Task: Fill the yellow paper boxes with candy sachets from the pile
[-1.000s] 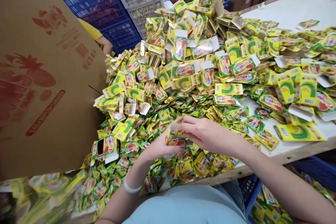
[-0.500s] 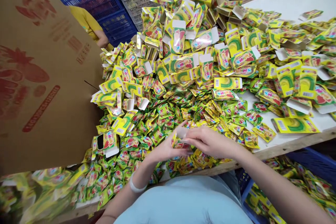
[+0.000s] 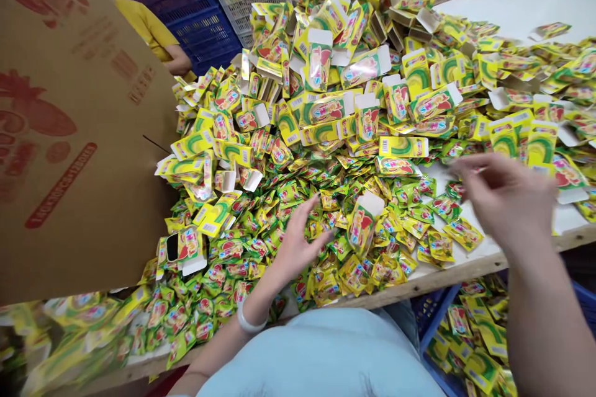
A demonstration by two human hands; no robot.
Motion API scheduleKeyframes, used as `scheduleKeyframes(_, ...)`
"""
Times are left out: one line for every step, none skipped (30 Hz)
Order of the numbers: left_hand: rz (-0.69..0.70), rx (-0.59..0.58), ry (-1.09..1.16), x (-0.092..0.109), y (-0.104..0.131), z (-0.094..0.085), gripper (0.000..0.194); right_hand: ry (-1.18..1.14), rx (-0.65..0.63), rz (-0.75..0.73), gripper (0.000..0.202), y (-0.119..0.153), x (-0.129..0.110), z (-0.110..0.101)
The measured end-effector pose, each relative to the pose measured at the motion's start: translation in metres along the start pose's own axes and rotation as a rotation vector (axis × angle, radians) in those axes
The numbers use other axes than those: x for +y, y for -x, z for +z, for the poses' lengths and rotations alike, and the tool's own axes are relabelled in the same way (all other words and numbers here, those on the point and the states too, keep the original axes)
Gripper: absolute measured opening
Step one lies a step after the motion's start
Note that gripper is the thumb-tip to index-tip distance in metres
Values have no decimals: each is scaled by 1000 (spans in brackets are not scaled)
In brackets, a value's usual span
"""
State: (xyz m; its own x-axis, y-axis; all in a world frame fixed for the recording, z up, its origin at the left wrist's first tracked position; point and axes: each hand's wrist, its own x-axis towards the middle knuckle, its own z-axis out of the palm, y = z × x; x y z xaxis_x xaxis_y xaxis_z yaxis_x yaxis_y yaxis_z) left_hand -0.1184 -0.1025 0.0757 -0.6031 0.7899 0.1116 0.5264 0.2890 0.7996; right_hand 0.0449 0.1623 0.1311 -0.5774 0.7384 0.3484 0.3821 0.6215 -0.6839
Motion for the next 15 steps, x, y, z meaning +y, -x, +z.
scheduleKeyframes(20, 102, -113, -7, -6, -4, 62, 106, 88, -5, 37, -10, 3, -1)
scheduleKeyframes(20, 167, -207, -13, -11, -7, 56, 184, 83, -30, 41, -15, 4, 4)
scheduleKeyframes(7, 195, -279, -19, -16, -10, 54, 227, 13, -69, 45, -17, 2, 15)
scheduleKeyframes(-10, 193, -333, -23, -21, -12, 54, 245, -82, -105, 49, -15, -1, 30)
scheduleKeyframes(-22, 171, -379, -27, -24, -12, 55, 248, -186, -139, 53, -9, -4, 48)
scheduleKeyframes(-26, 137, -424, -30, -28, -11, 55, 237, -270, -164, 57, -1, -9, 66)
scheduleKeyframes(-24, 100, -472, -31, -30, -10, 54, 221, -329, -178, 60, 9, -13, 83)
scheduleKeyframes(-20, 71, -524, -32, -32, -7, 53, 197, -369, -186, 61, 19, -18, 96)
scheduleKeyframes(-15, 54, -578, -33, -33, -4, 51, 164, -394, -193, 61, 29, -22, 107)
scheduleKeyframes(-11, 51, -624, -34, -34, -1, 49, 133, -403, -205, 62, 39, -27, 114)
scheduleKeyframes(-5, 59, -658, -35, -35, 2, 47, 109, -405, -227, 66, 48, -32, 118)
scheduleKeyframes(2, 75, -677, -36, -35, 5, 46, 100, -405, -261, 71, 57, -38, 121)
scheduleKeyframes(10, 91, -685, -37, -35, 8, 45, 111, -411, -304, 78, 65, -43, 123)
scheduleKeyframes(18, 106, -687, -38, -36, 9, 45, 141, -429, -351, 85, 73, -48, 125)
scheduleKeyframes(23, 116, -687, -38, -36, 11, 45, 180, -461, -398, 89, 80, -52, 127)
